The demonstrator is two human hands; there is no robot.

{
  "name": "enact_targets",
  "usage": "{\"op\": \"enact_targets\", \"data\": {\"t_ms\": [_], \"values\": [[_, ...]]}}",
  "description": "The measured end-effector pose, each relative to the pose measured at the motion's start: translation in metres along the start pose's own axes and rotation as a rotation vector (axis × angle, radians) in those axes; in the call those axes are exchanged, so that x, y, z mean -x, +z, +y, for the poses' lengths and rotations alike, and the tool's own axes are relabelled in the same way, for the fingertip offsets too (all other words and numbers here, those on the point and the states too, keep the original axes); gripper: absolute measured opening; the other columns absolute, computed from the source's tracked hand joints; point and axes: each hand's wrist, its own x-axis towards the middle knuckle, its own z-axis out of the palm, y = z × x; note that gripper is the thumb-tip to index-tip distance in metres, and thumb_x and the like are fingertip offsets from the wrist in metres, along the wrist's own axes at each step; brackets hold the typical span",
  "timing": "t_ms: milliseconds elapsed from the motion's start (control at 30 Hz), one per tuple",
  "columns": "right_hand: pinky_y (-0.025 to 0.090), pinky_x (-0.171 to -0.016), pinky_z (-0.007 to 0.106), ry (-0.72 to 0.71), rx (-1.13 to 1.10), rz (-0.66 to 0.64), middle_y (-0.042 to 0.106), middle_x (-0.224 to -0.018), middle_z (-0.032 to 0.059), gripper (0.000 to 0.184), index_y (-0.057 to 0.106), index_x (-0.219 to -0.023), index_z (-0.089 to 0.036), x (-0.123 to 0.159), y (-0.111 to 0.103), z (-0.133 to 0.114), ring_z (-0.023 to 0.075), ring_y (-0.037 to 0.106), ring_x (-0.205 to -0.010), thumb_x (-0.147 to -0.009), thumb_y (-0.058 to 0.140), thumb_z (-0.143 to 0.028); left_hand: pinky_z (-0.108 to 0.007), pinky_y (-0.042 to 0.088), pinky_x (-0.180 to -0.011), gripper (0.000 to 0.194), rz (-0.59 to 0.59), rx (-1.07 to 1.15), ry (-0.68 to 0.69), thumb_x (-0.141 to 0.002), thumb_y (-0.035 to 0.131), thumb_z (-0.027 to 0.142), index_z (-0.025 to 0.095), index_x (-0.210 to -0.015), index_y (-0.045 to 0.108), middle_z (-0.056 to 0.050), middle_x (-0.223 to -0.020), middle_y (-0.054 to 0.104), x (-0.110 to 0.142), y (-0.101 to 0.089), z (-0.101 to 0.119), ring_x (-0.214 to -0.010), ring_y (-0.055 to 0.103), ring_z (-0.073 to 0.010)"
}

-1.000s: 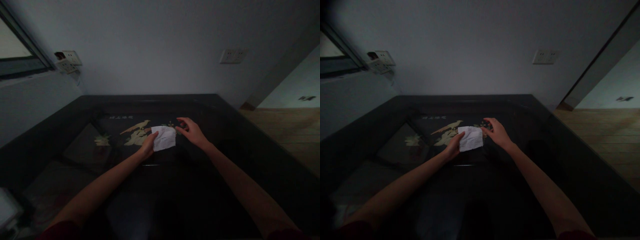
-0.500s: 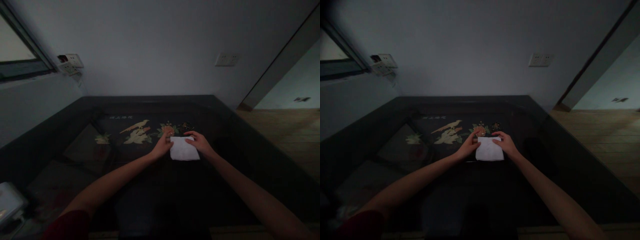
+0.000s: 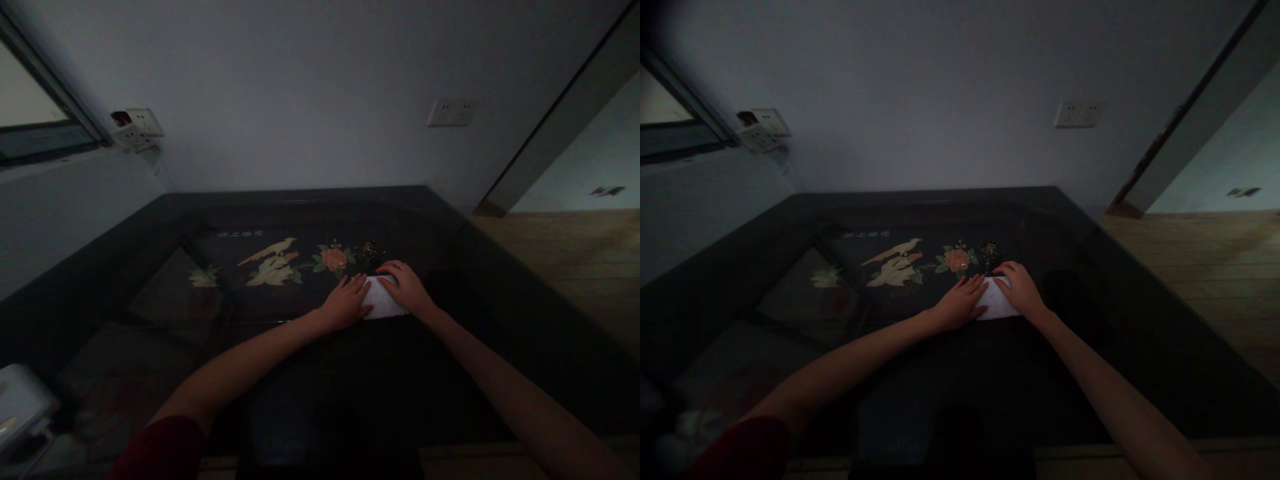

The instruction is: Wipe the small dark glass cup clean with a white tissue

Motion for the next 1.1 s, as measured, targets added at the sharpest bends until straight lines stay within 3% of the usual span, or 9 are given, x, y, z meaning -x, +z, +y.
{"op": "enact_targets", "data": {"t_ms": [167, 367, 500, 667, 800, 900, 967, 1033, 1100], "values": [[0.035, -0.104, 0.049, -0.051, 0.25, -0.175, 0.051, -0.135, 0.0183, 0.052, 0.05, -0.13, -0.011, 0.02, 0.013, 0.001, 0.0299, 0.045, -0.126, -0.092, 0.035, -0.044, -0.047, 0.019, -0.113, 0.064, -0.016, -0.016, -0.023, -0.093, 0.029, 0.047, 0.008, -0.143, 0.025, -0.017, -0.153, 0.021, -0.006, 0.001, 0.001, -0.142, 0.019, -0.0269], [0.022, -0.108, 0.059, -0.031, 0.412, -0.319, 0.029, -0.151, 0.0138, 0.062, 0.027, -0.145, -0.015, 0.03, 0.016, 0.006, 0.0294, 0.022, -0.14, -0.095, 0.022, -0.05, -0.044, 0.014, -0.115, 0.07, -0.036, -0.009, -0.013, -0.092, 0.026, 0.052, 0.008, -0.146, 0.018, -0.015, -0.154, 0.015, -0.003, 0.0, -0.001, -0.143, 0.014, -0.0252], [0.018, -0.108, 0.062, 0.006, 0.439, -0.348, 0.021, -0.153, 0.0119, 0.063, 0.02, -0.148, -0.021, 0.031, 0.012, 0.004, 0.0289, 0.017, -0.142, -0.094, 0.02, -0.054, -0.044, 0.011, -0.115, 0.074, -0.053, 0.011, 0.01, -0.091, 0.027, 0.055, 0.008, -0.146, 0.016, -0.016, -0.154, 0.014, -0.003, -0.002, -0.002, -0.144, 0.01, -0.0245], [0.02, -0.108, 0.06, 0.036, 0.428, -0.372, 0.022, -0.154, 0.0112, 0.067, 0.022, -0.147, -0.02, 0.032, 0.009, 0.002, 0.03, 0.018, -0.141, -0.092, 0.021, -0.058, -0.046, 0.014, -0.115, 0.072, -0.036, 0.15, 0.057, -0.089, 0.043, 0.048, 0.011, -0.145, 0.02, -0.017, -0.154, 0.017, 0.005, -0.014, -0.007, -0.143, 0.012, -0.0256], [0.022, -0.105, 0.062, 0.06, 0.416, -0.241, 0.026, -0.152, 0.0159, 0.068, 0.033, -0.143, -0.016, 0.029, 0.0, -0.003, 0.0344, 0.023, -0.139, -0.091, 0.025, -0.06, -0.045, 0.019, -0.114, 0.047, 0.12, 0.336, 0.054, -0.091, 0.046, 0.034, 0.019, -0.135, 0.04, -0.012, -0.148, 0.034, 0.034, -0.038, -0.01, -0.14, 0.025, -0.0211], [0.026, -0.105, 0.06, 0.052, 0.322, -0.008, 0.039, -0.144, 0.0177, 0.058, 0.049, -0.131, -0.016, 0.022, -0.011, -0.023, 0.0348, 0.035, -0.133, -0.092, 0.031, -0.054, -0.037, 0.032, -0.108, 0.031, 0.157, 0.511, 0.006, -0.092, 0.042, 0.027, 0.019, -0.12, 0.054, -0.01, -0.135, 0.049, 0.064, -0.053, -0.01, -0.127, 0.044, -0.0174], [0.037, -0.1, 0.05, -0.025, 0.124, 0.051, 0.053, -0.131, 0.0149, 0.045, 0.059, -0.117, -0.018, 0.017, -0.014, -0.047, 0.0307, 0.048, -0.121, -0.092, 0.037, -0.049, -0.03, 0.043, -0.095, 0.027, 0.15, 0.634, -0.038, -0.094, 0.038, 0.028, 0.017, -0.105, 0.06, -0.009, -0.114, 0.061, 0.081, -0.058, -0.01, -0.109, 0.056, -0.0153], [0.045, -0.088, 0.039, -0.079, -0.121, -0.059, 0.064, -0.105, 0.0108, 0.035, 0.064, -0.097, -0.019, 0.015, -0.01, -0.075, 0.0244, 0.059, -0.099, -0.093, 0.039, -0.043, -0.027, 0.046, -0.083, 0.031, 0.125, 0.687, -0.081, -0.095, 0.034, 0.031, 0.015, -0.092, 0.061, -0.006, -0.093, 0.064, 0.092, -0.057, -0.013, -0.089, 0.06, -0.014], [0.046, -0.07, 0.031, -0.077, -0.33, -0.196, 0.064, -0.082, 0.0052, 0.032, 0.062, -0.084, -0.019, 0.016, 0.003, -0.102, 0.0188, 0.06, -0.076, -0.092, 0.042, -0.042, -0.023, 0.046, -0.071, 0.039, 0.074, 0.741, -0.089, -0.096, 0.028, 0.035, 0.014, -0.084, 0.059, -0.004, -0.078, 0.063, 0.099, -0.054, -0.018, -0.072, 0.059, -0.0116]]}}
